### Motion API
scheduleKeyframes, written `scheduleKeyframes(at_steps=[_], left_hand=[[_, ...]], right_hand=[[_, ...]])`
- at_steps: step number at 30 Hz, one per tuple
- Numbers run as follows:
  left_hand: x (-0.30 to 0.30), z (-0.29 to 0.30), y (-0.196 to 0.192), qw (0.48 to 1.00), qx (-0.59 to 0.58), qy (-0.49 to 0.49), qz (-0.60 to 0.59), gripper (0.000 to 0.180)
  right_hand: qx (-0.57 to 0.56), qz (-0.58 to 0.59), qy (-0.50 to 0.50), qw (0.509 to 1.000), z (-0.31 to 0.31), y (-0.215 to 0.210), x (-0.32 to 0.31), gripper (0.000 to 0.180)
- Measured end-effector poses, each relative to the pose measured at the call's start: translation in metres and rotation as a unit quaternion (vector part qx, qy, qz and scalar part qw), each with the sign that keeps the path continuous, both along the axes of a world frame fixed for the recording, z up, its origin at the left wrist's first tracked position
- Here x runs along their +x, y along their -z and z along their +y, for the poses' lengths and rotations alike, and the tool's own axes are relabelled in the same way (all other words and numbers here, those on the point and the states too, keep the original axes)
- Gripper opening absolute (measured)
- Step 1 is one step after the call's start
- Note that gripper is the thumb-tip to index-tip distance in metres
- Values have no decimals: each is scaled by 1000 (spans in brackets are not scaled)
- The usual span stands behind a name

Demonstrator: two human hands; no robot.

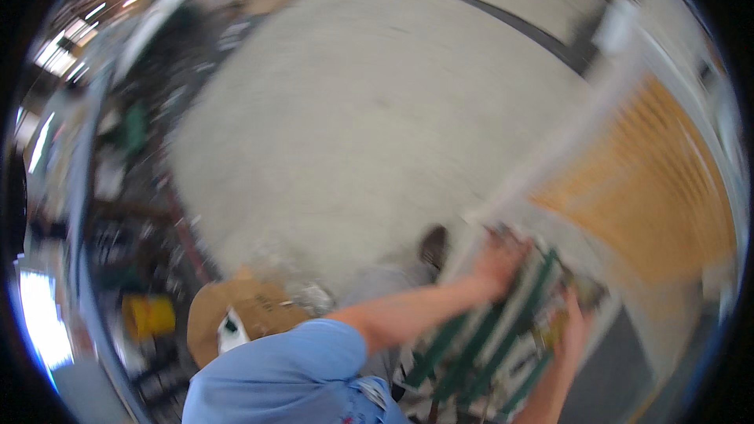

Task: The person attaches green webbing slings to the seat frame of a white chair. They position each sling, secure it with a staple gun, and trim excess material with scissors.

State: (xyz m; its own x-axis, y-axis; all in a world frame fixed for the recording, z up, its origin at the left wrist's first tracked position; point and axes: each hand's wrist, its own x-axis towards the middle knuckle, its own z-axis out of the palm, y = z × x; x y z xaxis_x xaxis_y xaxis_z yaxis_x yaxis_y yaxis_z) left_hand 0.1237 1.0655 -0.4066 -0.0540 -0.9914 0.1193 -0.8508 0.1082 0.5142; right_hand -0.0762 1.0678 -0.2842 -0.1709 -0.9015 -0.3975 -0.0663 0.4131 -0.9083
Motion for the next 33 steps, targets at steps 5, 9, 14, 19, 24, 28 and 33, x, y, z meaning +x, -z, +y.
scheduleKeyframes(at_steps=[5,9,14,19,24,28,33], left_hand=[[6,-12,-14,993,72,66,-60,90],[0,-8,-25,992,78,75,-72,90],[1,-4,-31,992,83,80,-60,85],[3,-3,-33,991,92,73,-58,86],[4,-5,-32,992,92,71,-54,84],[3,-5,-29,994,72,64,-43,88],[1,-6,-31,997,56,21,38,66]], right_hand=[[23,6,-8,1000,-22,-6,12,23],[44,15,-25,999,-26,-1,11,26],[40,12,-74,996,-35,9,24,31],[55,39,-113,991,-46,8,45,31],[58,52,-121,990,-55,10,53,31],[68,62,-124,988,-57,15,55,32],[71,81,-115,988,-55,20,54,32]])
